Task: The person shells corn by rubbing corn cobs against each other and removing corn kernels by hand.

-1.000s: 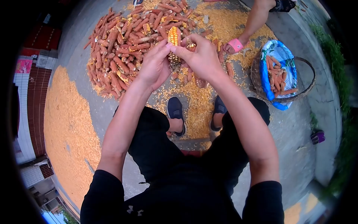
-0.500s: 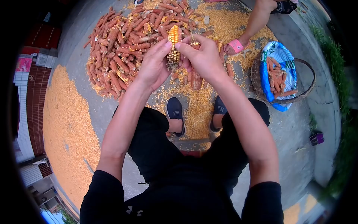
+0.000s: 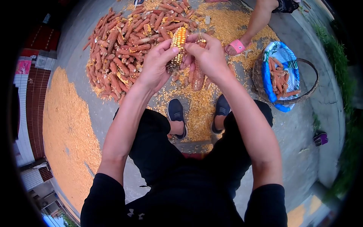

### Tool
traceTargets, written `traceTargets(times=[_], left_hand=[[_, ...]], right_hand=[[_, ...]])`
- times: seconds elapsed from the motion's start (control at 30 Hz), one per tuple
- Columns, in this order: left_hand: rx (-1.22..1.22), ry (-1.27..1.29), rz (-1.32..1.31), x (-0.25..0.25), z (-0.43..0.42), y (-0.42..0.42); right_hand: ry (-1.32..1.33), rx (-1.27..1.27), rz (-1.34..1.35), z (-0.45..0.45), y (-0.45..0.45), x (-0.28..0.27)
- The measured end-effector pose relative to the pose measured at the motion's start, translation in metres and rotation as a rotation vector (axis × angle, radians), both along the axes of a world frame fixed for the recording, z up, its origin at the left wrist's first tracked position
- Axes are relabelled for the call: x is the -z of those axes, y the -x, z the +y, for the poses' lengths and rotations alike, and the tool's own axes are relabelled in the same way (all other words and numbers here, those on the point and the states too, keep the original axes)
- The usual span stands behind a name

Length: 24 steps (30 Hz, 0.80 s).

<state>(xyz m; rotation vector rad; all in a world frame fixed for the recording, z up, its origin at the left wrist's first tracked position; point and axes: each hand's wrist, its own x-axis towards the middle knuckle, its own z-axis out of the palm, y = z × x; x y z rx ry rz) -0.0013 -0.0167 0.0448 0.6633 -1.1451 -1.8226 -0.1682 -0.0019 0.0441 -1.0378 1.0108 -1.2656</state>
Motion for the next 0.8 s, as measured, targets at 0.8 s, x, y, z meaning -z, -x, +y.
traceTargets(times=[0.8], left_hand=[[0.025, -0.080, -0.051, 0.003, 0.000, -0.006]], right_hand=[[-0.077, -0.075, -0.050, 0.003, -0.002, -0.003]])
